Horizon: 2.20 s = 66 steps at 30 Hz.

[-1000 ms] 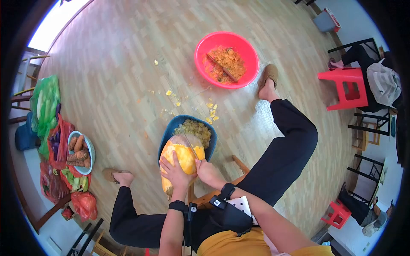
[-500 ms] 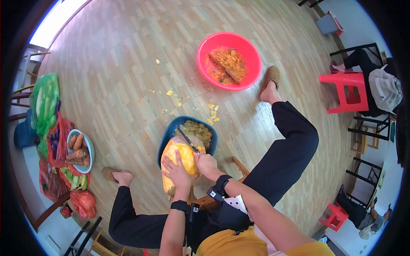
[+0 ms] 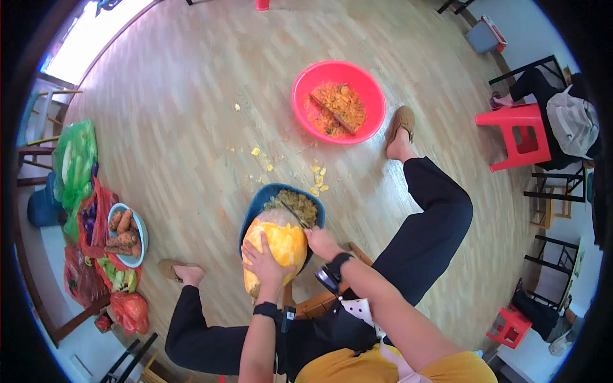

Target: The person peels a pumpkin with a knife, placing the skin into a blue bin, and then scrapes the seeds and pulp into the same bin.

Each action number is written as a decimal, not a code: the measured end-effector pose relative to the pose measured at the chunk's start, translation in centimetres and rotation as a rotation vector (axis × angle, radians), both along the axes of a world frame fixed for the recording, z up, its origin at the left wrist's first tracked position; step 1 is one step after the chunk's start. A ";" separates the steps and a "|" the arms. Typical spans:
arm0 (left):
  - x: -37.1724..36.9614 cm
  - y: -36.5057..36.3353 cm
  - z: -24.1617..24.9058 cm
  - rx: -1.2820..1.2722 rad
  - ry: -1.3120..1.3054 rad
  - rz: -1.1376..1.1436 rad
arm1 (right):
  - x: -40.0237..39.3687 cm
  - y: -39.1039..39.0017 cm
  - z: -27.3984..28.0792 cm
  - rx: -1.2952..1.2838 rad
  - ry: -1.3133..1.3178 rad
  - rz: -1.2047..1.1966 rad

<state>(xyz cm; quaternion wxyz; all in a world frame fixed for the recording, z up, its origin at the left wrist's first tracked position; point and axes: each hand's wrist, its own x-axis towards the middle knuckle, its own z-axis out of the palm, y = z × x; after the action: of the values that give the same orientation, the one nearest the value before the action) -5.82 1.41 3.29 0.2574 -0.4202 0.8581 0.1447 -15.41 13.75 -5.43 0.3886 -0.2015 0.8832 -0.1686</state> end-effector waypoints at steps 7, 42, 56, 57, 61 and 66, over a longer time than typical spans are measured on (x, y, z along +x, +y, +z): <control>0.9 -0.1 0.1 0.048 0.019 0.037 | 1.6 -1.1 6.4 -0.016 -0.072 0.061; 0.9 0.2 -0.3 -0.015 0.089 0.028 | 2.1 -3.2 4.0 -0.024 -0.037 -0.013; 1.0 0.2 -1.0 -0.020 0.043 0.116 | -1.6 -2.3 0.7 -0.122 0.012 0.293; 1.0 0.1 -0.9 -0.031 0.046 0.117 | -2.1 -2.5 0.9 -0.156 0.016 0.341; 1.1 0.2 -1.2 -0.038 0.032 0.137 | -0.7 -3.5 2.6 -0.029 0.019 0.259; 1.6 0.9 -1.3 -0.010 0.045 0.158 | 1.0 -3.2 5.2 0.074 -0.036 0.134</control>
<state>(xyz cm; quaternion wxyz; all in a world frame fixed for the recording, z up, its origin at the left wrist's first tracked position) -4.22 2.33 2.03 0.2239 -0.4845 0.8284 0.1697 -14.45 10.51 -0.24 0.4221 -0.2428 0.8660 -0.1131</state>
